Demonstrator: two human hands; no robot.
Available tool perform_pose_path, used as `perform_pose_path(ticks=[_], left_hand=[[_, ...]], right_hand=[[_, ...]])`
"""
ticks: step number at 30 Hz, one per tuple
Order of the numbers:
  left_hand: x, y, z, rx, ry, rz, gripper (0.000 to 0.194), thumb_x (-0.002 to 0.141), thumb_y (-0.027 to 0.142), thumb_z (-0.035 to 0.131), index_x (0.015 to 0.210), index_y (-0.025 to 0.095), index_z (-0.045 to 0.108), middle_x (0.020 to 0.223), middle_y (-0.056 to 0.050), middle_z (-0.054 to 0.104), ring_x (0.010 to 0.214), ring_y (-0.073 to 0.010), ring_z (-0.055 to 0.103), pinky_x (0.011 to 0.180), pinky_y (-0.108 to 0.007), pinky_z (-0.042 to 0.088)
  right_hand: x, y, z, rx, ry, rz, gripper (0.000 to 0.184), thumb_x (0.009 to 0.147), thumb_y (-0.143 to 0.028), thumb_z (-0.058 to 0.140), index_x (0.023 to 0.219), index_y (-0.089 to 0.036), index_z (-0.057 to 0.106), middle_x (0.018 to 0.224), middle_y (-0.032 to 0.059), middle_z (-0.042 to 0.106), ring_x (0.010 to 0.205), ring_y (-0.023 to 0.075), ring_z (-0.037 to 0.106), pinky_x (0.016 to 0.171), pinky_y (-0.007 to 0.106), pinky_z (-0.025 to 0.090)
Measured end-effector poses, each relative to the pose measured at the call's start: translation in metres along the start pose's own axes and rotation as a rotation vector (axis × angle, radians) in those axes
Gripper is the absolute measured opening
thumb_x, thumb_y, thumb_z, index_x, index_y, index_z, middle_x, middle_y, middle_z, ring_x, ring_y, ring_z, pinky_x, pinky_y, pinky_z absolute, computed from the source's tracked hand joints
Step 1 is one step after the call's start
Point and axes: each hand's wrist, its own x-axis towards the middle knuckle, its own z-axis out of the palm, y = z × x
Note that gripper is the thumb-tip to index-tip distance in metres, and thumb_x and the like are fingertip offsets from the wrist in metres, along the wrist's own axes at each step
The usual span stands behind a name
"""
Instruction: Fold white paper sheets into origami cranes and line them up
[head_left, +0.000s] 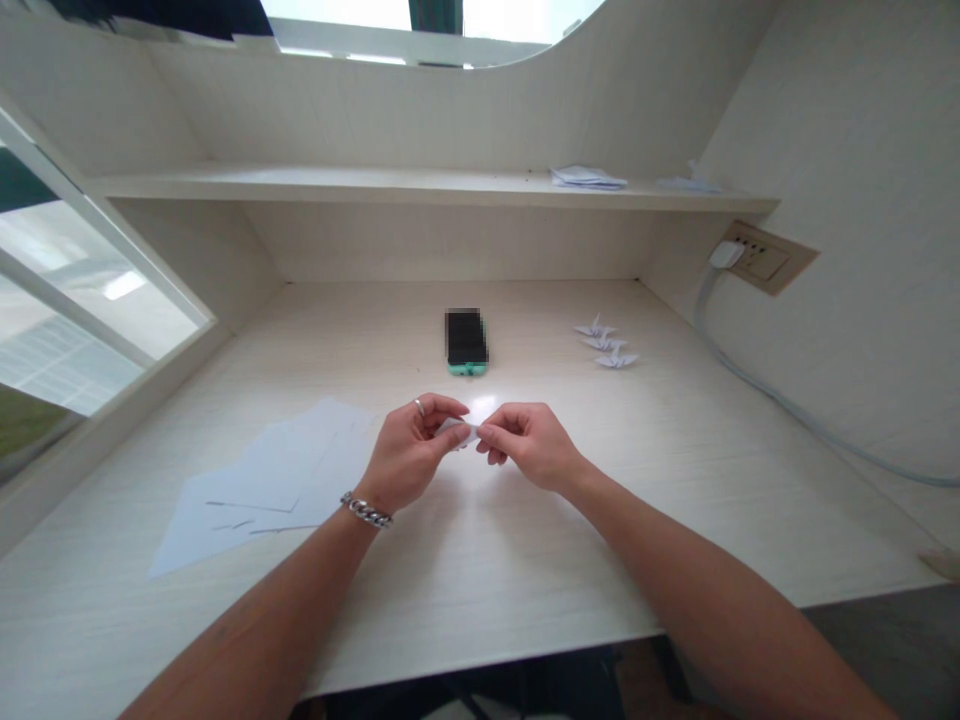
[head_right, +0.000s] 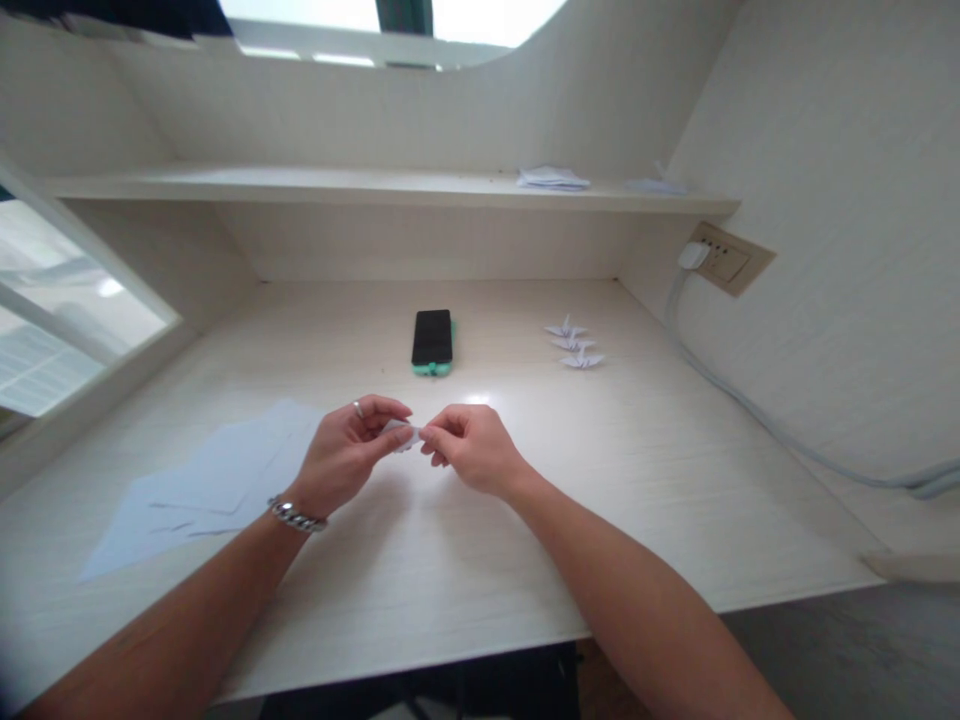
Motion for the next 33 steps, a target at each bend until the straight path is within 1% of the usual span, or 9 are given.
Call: perform_pose_path(ticks=[5, 10, 14, 17, 20, 25, 28, 30, 33], left_hand=[[-0.0021, -0.0005, 0.0018, 0.010, -0.026, 0.006, 0.021, 0.073, 0.025, 0.073, 0.089, 0.014, 0.064, 0.066, 0.000, 0.062, 0.062, -0.0114, 0.057, 0.057, -0.023, 0.045], [-0.0007, -0.0013, 0.0024, -0.043, -0.076, -0.047, 0.028, 0.073, 0.028, 0.074, 0.095, 0.014, 0.065, 0.065, -0.001, 0.066, 0.062, -0.0131, 0.060, 0.060, -0.025, 0.048], [0.0023, 0.0005, 0.0009, 0.018, -0.086, -0.098, 0.022, 0.073, 0.033, 0.073, 0.081, 0.012, 0.068, 0.065, -0.003, 0.066, 0.060, -0.0135, 0.059, 0.059, -0.026, 0.048], [0.0027, 0.0014, 0.0006, 0.099, -0.056, -0.077, 0.021, 0.072, 0.033, 0.073, 0.069, 0.013, 0.067, 0.061, -0.002, 0.064, 0.057, -0.0120, 0.055, 0.054, -0.024, 0.043], [0.0019, 0.0015, 0.0010, 0.129, -0.016, -0.068, 0.020, 0.069, 0.032, 0.074, 0.066, 0.013, 0.067, 0.059, -0.001, 0.063, 0.055, -0.0114, 0.054, 0.054, -0.023, 0.040], [0.0020, 0.0009, 0.0010, 0.015, -0.055, -0.127, 0.022, 0.070, 0.034, 0.074, 0.070, 0.013, 0.070, 0.064, -0.003, 0.067, 0.059, -0.0126, 0.056, 0.057, -0.025, 0.043], [0.0023, 0.0002, 0.0007, -0.032, -0.047, -0.147, 0.022, 0.068, 0.033, 0.077, 0.066, 0.012, 0.068, 0.062, -0.003, 0.066, 0.058, -0.0119, 0.055, 0.057, -0.024, 0.042], [0.0025, -0.0006, 0.0008, -0.066, -0.040, -0.172, 0.022, 0.066, 0.031, 0.079, 0.063, 0.012, 0.068, 0.061, -0.003, 0.065, 0.057, -0.0113, 0.054, 0.057, -0.024, 0.043], [0.0032, -0.0017, 0.0007, -0.166, -0.063, -0.217, 0.025, 0.069, 0.035, 0.077, 0.070, 0.011, 0.071, 0.066, -0.005, 0.067, 0.061, -0.0135, 0.058, 0.061, -0.026, 0.047]], right_hand=[[0.0010, 0.0031, -0.0004, 0.006, -0.042, -0.020, 0.022, 0.081, -0.034, 0.063, 0.077, -0.013, 0.067, 0.065, 0.0033, 0.065, 0.058, 0.0128, 0.060, 0.056, 0.026, 0.048], [-0.0006, 0.0018, 0.0018, -0.117, 0.056, -0.082, 0.018, 0.081, -0.030, 0.062, 0.071, -0.015, 0.063, 0.062, 0.0013, 0.062, 0.057, 0.0124, 0.057, 0.055, 0.025, 0.044], [-0.0025, 0.0001, 0.0028, -0.195, 0.091, -0.120, 0.015, 0.082, -0.027, 0.060, 0.071, -0.017, 0.063, 0.064, 0.0011, 0.062, 0.058, 0.0121, 0.055, 0.056, 0.024, 0.042], [-0.0030, -0.0002, 0.0037, -0.227, 0.088, -0.135, 0.016, 0.082, -0.027, 0.059, 0.071, -0.017, 0.063, 0.065, 0.0008, 0.062, 0.060, 0.0120, 0.054, 0.057, 0.024, 0.041], [-0.0033, -0.0015, 0.0042, -0.254, 0.056, -0.150, 0.016, 0.084, -0.027, 0.057, 0.072, -0.017, 0.063, 0.068, 0.0010, 0.063, 0.063, 0.0122, 0.055, 0.059, 0.024, 0.041], [-0.0043, -0.0025, 0.0033, -0.311, 0.090, -0.179, 0.015, 0.083, -0.026, 0.057, 0.072, -0.018, 0.063, 0.068, 0.0007, 0.063, 0.062, 0.0117, 0.053, 0.058, 0.024, 0.039], [-0.0039, -0.0012, 0.0030, -0.303, 0.095, -0.179, 0.015, 0.083, -0.026, 0.057, 0.071, -0.018, 0.063, 0.067, 0.0005, 0.062, 0.061, 0.0115, 0.052, 0.058, 0.024, 0.039], [-0.0029, -0.0001, 0.0026, -0.288, 0.090, -0.166, 0.015, 0.082, -0.026, 0.057, 0.071, -0.017, 0.063, 0.067, 0.0006, 0.063, 0.061, 0.0116, 0.053, 0.058, 0.024, 0.039], [-0.0005, 0.0009, 0.0008, -0.237, 0.092, -0.115, 0.014, 0.080, -0.025, 0.058, 0.071, -0.017, 0.064, 0.064, 0.0007, 0.062, 0.060, 0.0118, 0.054, 0.057, 0.024, 0.040]])
